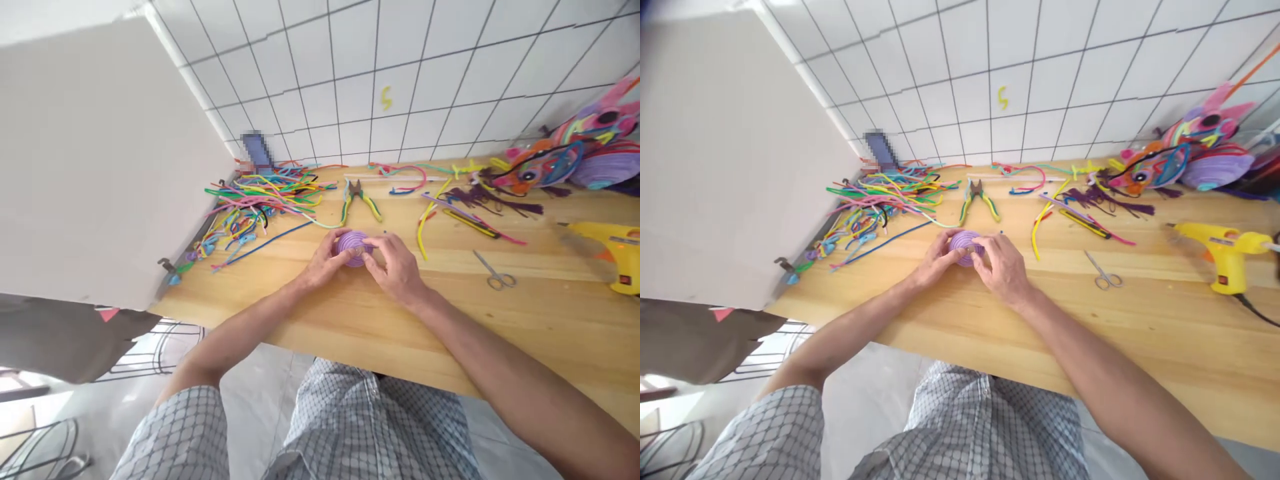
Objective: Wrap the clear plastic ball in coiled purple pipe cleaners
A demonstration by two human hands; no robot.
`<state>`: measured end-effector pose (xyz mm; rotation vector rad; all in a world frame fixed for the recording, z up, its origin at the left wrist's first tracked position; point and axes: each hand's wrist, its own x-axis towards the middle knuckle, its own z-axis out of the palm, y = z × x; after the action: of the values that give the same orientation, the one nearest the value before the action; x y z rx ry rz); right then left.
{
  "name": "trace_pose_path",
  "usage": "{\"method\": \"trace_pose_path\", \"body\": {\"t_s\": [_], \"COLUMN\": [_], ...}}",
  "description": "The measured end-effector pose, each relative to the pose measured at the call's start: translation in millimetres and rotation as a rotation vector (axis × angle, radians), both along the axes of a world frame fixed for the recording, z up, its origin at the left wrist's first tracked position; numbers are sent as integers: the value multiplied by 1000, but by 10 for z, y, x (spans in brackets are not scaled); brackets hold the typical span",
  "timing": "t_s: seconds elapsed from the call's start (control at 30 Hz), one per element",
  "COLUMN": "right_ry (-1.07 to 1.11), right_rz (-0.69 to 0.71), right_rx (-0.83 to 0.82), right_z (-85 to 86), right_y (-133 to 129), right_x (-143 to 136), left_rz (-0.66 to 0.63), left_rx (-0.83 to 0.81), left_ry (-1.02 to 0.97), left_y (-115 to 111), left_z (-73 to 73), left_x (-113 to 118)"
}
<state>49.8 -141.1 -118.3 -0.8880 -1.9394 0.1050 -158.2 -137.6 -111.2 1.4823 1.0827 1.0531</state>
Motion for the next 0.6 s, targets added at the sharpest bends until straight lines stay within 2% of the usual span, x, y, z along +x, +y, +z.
{"method": "trace_pose_path", "body": {"t_s": [0.17, 0.27, 0.37, 0.47, 0.53, 0.6], "right_ry": [5, -1, -47, -132, -159, -137], "right_rz": [-21, -40, -74, -109, -138, -136], "right_rx": [-33, -42, 26, 184, 294, 336], "right_z": [-10, -14, 39, 209, 384, 579], "right_y": [23, 34, 47, 9, -77, -212], "right_x": [13, 25, 53, 91, 108, 109], "left_rz": [96, 125, 139, 172, 173, 164], "left_rx": [41, 140, 247, 315, 329, 325], "left_ry": [40, 122, 172, 178, 169, 153], "left_y": [18, 40, 59, 79, 91, 92], "left_z": [-59, -85, -110, -134, -144, -140], "left_x": [50, 62, 59, 39, 13, -14]}}
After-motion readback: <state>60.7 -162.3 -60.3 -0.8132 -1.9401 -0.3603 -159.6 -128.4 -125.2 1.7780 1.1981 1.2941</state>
